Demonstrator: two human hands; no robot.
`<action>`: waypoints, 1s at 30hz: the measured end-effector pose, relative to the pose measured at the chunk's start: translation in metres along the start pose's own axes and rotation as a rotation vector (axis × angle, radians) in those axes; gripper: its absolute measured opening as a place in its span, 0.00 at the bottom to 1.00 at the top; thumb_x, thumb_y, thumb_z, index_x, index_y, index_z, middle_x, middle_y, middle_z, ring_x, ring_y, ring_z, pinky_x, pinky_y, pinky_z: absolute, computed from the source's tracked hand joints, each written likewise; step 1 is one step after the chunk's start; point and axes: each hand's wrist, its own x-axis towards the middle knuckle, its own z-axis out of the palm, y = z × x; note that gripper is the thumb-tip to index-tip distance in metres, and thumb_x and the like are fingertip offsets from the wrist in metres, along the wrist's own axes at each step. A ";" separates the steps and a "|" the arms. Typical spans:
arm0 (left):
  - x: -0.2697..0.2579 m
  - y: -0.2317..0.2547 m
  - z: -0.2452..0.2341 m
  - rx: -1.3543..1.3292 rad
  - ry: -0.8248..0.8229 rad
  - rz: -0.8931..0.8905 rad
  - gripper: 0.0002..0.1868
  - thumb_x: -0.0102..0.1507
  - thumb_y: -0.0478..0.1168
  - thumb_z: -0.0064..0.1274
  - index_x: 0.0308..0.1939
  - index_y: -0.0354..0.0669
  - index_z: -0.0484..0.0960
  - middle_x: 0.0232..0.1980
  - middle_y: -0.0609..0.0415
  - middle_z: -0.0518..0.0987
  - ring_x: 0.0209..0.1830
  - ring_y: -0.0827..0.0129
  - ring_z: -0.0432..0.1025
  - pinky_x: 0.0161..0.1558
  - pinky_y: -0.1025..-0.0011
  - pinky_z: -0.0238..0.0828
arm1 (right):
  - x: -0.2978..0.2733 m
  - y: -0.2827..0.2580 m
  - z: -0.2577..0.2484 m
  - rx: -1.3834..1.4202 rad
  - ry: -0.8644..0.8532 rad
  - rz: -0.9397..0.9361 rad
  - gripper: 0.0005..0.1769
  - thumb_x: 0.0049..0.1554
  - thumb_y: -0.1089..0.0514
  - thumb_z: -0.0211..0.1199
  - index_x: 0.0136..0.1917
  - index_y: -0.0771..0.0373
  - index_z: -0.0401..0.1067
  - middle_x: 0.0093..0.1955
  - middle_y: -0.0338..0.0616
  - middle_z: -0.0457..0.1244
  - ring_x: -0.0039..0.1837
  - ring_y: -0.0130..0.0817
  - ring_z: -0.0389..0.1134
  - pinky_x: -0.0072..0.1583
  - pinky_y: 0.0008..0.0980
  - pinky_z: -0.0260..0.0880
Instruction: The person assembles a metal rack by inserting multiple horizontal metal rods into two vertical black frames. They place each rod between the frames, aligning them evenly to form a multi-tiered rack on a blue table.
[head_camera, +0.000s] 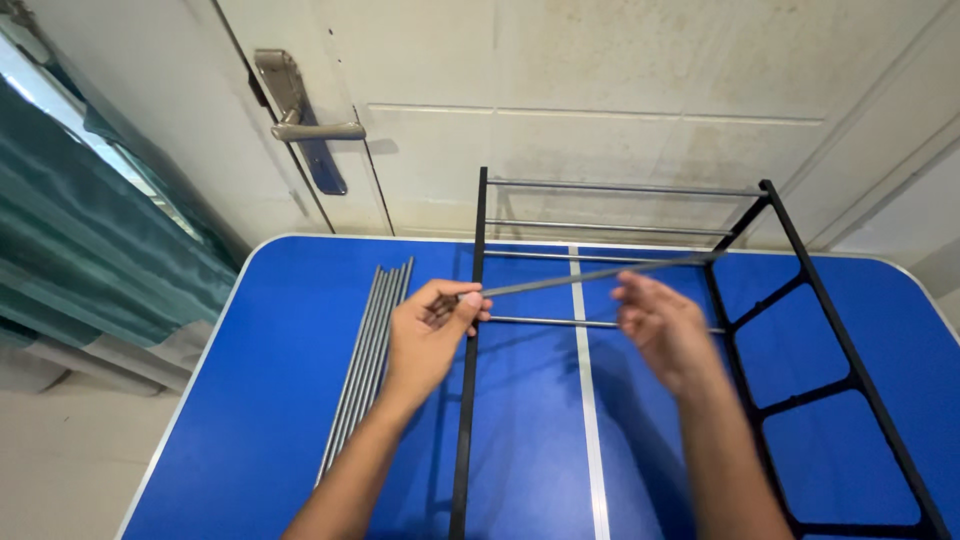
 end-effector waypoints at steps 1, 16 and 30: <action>0.001 -0.002 0.003 0.043 0.021 -0.027 0.11 0.66 0.38 0.58 0.49 0.34 0.84 0.40 0.50 0.87 0.37 0.73 0.79 0.36 0.79 0.72 | -0.005 0.005 0.019 -0.108 -0.031 -0.066 0.17 0.61 0.55 0.65 0.57 0.70 0.77 0.49 0.51 0.70 0.44 0.34 0.65 0.46 0.31 0.69; 0.005 -0.034 0.000 0.212 0.173 0.257 0.12 0.73 0.38 0.50 0.54 0.35 0.83 0.50 0.50 0.85 0.53 0.71 0.78 0.60 0.73 0.73 | 0.015 0.007 0.063 -1.217 -0.356 -1.028 0.21 0.53 0.70 0.61 0.57 0.53 0.79 0.46 0.35 0.66 0.50 0.34 0.66 0.57 0.39 0.57; 0.044 -0.173 -0.015 0.016 0.060 -0.025 0.19 0.65 0.32 0.58 0.60 0.30 0.78 0.56 0.45 0.83 0.58 0.65 0.76 0.61 0.69 0.70 | 0.053 0.064 0.038 -1.388 -0.382 -0.730 0.10 0.60 0.58 0.62 0.54 0.54 0.80 0.42 0.39 0.64 0.46 0.38 0.63 0.51 0.37 0.59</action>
